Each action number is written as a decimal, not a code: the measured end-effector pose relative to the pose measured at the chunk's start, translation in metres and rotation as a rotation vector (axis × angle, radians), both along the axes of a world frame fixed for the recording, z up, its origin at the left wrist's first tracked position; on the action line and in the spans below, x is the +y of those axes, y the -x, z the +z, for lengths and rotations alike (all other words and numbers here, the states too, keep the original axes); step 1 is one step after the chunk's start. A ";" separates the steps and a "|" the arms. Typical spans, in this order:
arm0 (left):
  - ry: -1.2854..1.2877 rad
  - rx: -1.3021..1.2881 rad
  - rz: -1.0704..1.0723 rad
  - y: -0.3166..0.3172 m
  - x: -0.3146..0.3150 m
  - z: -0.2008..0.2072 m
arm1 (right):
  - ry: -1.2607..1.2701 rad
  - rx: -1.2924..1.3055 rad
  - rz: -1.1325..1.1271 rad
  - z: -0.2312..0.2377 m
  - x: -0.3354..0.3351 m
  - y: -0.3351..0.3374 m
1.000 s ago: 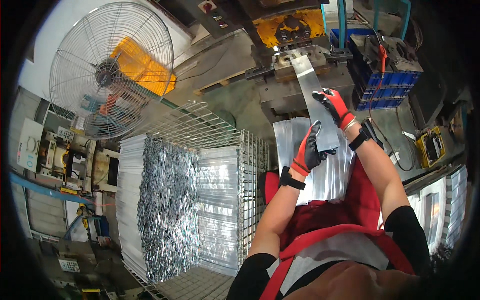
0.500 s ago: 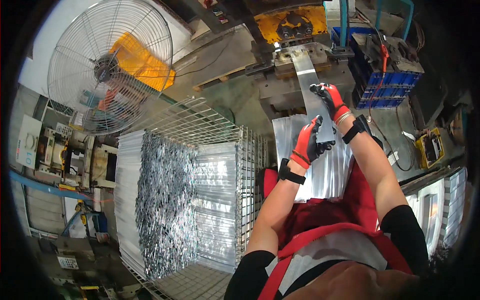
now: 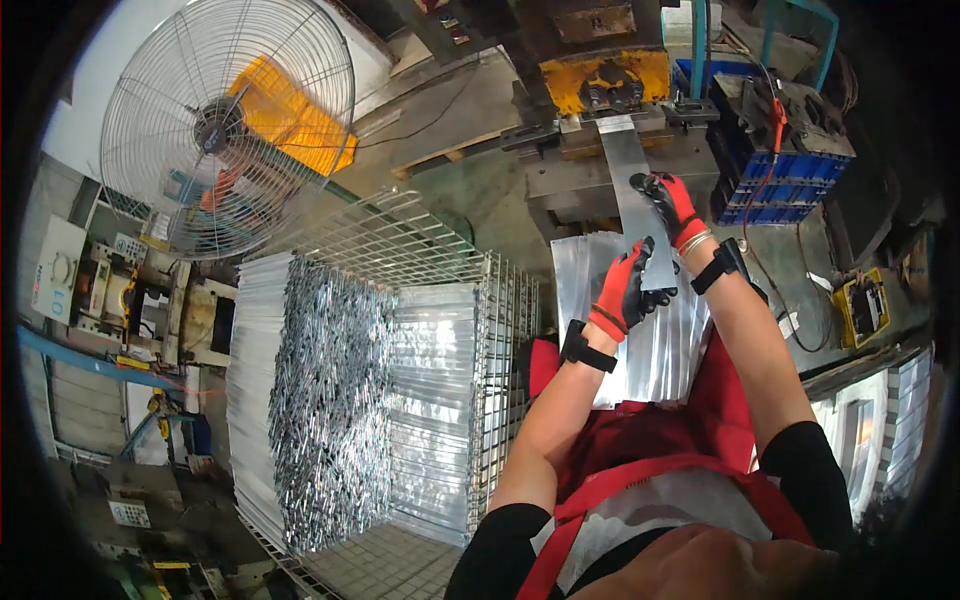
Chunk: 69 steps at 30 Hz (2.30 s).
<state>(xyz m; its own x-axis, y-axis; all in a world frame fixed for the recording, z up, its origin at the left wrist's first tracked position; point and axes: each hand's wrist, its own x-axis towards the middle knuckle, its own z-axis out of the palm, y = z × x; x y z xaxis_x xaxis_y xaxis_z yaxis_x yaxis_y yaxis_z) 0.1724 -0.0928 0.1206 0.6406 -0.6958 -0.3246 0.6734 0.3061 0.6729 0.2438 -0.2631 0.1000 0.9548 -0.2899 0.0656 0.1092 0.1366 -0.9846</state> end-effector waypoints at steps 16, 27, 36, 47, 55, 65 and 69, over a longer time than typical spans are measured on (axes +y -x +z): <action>-0.859 -0.762 -0.195 0.036 0.079 0.029 | 1.429 -0.403 -0.454 0.094 0.016 0.104; -1.006 -1.539 0.696 0.023 0.092 0.069 | 1.336 -0.289 0.048 0.075 -0.013 0.122; -0.045 -0.120 -0.049 0.017 0.022 -0.020 | 0.316 0.001 -0.147 0.020 -0.019 0.023; 0.147 -0.191 -0.097 -0.013 0.005 -0.009 | -0.202 -0.137 0.104 -0.007 -0.013 -0.010; -0.298 -1.282 0.139 -0.008 0.008 -0.020 | -0.289 -0.101 0.089 -0.012 -0.016 -0.017; -0.099 -0.566 0.057 -0.019 -0.001 -0.042 | -0.256 -0.041 0.015 -0.008 -0.012 -0.015; 0.004 -0.061 0.081 -0.008 0.002 -0.016 | -0.094 0.101 -0.044 0.009 0.002 -0.005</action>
<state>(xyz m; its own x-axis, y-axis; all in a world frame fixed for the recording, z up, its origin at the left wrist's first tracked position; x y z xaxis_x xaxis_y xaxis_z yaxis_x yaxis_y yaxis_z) 0.1801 -0.0908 0.1047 0.7131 -0.6425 -0.2806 0.6043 0.3604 0.7105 0.2488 -0.2616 0.1089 0.9412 -0.3324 -0.0600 0.0178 0.2263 -0.9739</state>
